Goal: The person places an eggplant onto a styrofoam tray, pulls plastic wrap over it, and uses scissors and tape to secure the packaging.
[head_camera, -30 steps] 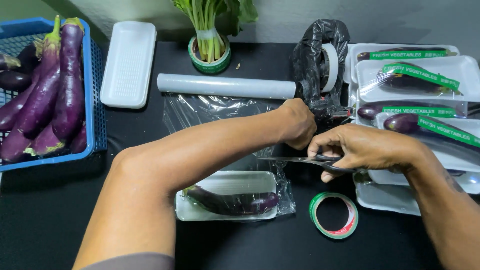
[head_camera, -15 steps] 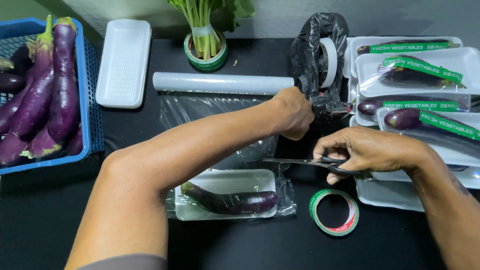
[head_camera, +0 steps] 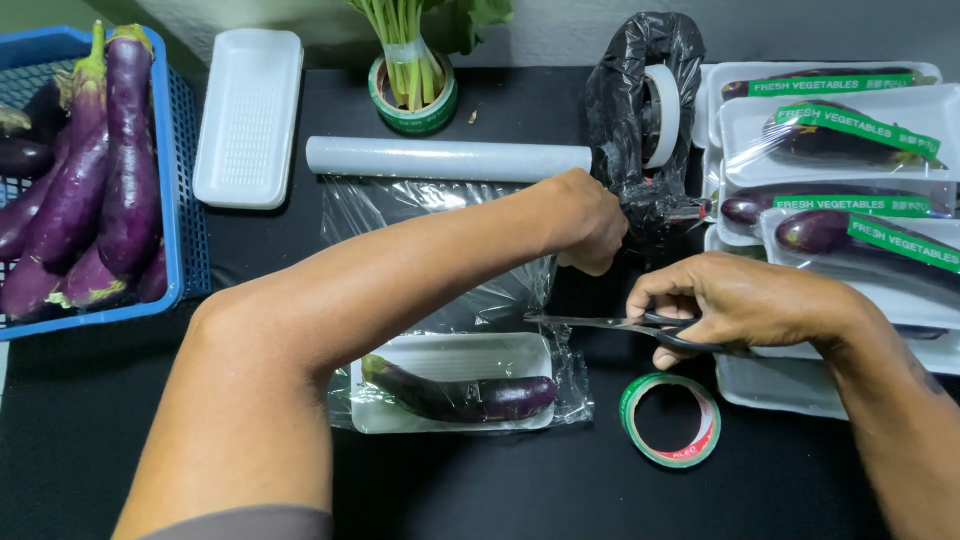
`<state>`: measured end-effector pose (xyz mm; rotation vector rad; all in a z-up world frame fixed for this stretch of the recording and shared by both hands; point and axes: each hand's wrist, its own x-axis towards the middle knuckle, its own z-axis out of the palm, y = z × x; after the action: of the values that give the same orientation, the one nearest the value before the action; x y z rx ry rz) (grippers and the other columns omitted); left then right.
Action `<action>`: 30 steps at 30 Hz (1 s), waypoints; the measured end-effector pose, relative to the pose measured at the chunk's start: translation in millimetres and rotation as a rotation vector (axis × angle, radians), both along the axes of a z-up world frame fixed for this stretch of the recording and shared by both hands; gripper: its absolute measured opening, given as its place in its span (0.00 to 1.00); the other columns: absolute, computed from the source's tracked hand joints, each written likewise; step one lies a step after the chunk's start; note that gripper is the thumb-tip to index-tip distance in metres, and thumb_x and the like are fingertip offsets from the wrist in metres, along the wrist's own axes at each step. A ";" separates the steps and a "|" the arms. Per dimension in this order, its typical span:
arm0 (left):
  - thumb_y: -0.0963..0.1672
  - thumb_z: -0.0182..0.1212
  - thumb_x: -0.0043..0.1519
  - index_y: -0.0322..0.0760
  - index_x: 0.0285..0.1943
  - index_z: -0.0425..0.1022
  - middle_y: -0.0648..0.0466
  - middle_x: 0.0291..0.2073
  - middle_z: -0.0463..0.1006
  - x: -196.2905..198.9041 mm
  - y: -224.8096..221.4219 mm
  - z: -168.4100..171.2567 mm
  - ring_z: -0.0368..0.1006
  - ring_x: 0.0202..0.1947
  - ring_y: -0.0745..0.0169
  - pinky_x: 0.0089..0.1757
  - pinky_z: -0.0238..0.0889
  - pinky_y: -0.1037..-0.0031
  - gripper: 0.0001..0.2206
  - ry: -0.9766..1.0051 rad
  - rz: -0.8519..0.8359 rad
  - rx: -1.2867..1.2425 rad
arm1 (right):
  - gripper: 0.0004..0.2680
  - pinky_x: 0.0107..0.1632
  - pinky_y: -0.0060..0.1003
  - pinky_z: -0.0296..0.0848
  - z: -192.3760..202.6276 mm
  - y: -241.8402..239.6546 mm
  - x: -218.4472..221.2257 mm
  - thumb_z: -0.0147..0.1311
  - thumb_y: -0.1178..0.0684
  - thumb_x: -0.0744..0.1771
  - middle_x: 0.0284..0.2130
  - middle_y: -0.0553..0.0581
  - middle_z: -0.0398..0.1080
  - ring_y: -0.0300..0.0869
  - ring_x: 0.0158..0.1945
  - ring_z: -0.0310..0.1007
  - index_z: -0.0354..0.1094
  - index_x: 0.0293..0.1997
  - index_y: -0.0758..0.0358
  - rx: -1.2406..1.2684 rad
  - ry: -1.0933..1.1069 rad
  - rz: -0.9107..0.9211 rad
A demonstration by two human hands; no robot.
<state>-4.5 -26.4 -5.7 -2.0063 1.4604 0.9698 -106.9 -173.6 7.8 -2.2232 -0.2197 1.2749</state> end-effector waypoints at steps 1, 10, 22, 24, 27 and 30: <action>0.43 0.53 0.60 0.46 0.59 0.78 0.54 0.53 0.81 3.9 1.2 -2.2 0.77 0.51 0.55 0.44 0.71 0.67 0.18 0.002 0.001 0.001 | 0.11 0.33 0.30 0.58 -0.8 -0.9 0.7 0.79 0.49 0.60 0.22 0.45 0.59 0.35 0.27 0.57 0.83 0.43 0.46 0.001 0.002 0.001; 0.35 0.45 0.52 0.56 0.53 0.85 0.60 0.68 0.73 7.6 50.5 36.9 0.67 0.66 0.60 0.61 0.62 0.69 0.28 0.524 0.192 -0.128 | 0.11 0.31 0.32 0.56 3.1 -1.1 3.0 0.78 0.52 0.61 0.19 0.47 0.58 0.36 0.24 0.56 0.84 0.44 0.49 0.030 0.015 -0.039; 0.35 0.52 0.61 0.56 0.49 0.85 0.58 0.57 0.74 2.9 72.3 15.7 0.71 0.50 0.54 0.40 0.69 0.67 0.21 0.378 0.026 -0.243 | 0.10 0.32 0.30 0.57 3.3 4.4 -1.4 0.79 0.50 0.60 0.21 0.45 0.59 0.35 0.26 0.57 0.85 0.41 0.48 -0.012 -0.019 -0.014; 0.37 0.54 0.61 0.49 0.47 0.82 0.55 0.48 0.75 7.2 76.0 3.5 0.74 0.42 0.52 0.34 0.68 0.62 0.14 0.249 0.146 -0.543 | 0.09 0.32 0.30 0.59 2.3 5.3 -1.9 0.80 0.52 0.60 0.19 0.45 0.62 0.34 0.25 0.59 0.86 0.40 0.50 0.005 -0.002 -0.058; 0.39 0.49 0.63 0.40 0.37 0.75 0.47 0.35 0.69 -3.6 110.9 2.1 0.70 0.31 0.38 0.23 0.57 0.47 0.08 0.036 0.384 -0.908 | 0.08 0.31 0.31 0.57 -0.3 3.8 -5.6 0.81 0.56 0.60 0.19 0.47 0.56 0.35 0.24 0.56 0.86 0.39 0.56 -0.009 0.074 -0.182; 0.36 0.55 0.62 0.35 0.45 0.77 0.46 0.39 0.74 -27.8 161.6 -6.0 0.68 0.33 0.45 0.28 0.61 0.58 0.07 -0.161 0.492 -1.141 | 0.09 0.32 0.32 0.57 -1.7 1.7 -1.2 0.80 0.60 0.61 0.21 0.49 0.55 0.37 0.25 0.56 0.85 0.40 0.60 0.001 0.148 -0.227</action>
<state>-32.3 135.1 -11.8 -3.2444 1.6221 0.0042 -108.1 -172.0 6.1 -2.0733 0.0857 1.3043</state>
